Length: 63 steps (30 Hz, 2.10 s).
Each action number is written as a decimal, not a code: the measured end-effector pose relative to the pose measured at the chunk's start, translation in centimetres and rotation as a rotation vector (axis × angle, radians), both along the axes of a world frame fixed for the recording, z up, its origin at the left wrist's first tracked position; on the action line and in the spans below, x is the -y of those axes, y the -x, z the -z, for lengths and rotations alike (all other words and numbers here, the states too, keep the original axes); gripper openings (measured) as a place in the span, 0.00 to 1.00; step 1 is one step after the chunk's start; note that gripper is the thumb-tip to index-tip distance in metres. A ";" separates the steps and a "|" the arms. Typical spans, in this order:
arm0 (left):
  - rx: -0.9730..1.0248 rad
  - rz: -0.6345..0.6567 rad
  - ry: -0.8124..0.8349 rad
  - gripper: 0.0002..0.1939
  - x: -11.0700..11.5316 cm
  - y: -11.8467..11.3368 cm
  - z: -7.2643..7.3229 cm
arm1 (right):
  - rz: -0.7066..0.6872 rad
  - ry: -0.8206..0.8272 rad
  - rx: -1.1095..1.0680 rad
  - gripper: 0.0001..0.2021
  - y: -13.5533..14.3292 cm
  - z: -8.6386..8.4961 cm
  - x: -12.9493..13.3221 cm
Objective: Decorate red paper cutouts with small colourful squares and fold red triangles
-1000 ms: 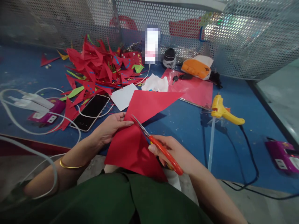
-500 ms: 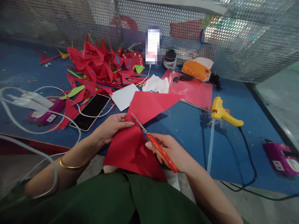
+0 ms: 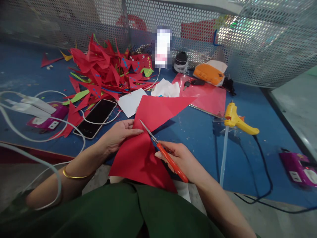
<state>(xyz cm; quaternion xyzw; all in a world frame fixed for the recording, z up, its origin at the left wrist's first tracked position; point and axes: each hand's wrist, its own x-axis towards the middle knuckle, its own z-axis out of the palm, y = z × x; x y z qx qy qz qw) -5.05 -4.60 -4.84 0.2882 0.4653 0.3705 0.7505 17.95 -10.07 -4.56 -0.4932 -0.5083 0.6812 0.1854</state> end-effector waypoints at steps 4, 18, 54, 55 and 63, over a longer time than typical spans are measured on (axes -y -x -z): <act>-0.003 -0.002 -0.004 0.16 0.0 0.0 0.0 | 0.017 -0.012 0.003 0.25 0.0 0.4 0.1; 0.048 -0.127 0.027 0.09 -0.1 -0.3 0.5 | -0.012 -0.093 -0.023 0.27 0.4 -0.6 0.1; 0.111 -0.077 0.059 0.06 0.0 0.2 0.2 | -0.039 -0.221 0.019 0.24 2.3 -0.8 -1.6; 0.111 -0.074 0.052 0.07 0.0 0.2 0.2 | -0.042 -0.227 0.018 0.24 2.2 -0.8 -1.6; 0.105 -0.066 0.055 0.09 0.0 0.1 0.0 | -0.083 -0.225 0.026 0.26 1.7 -0.7 -1.6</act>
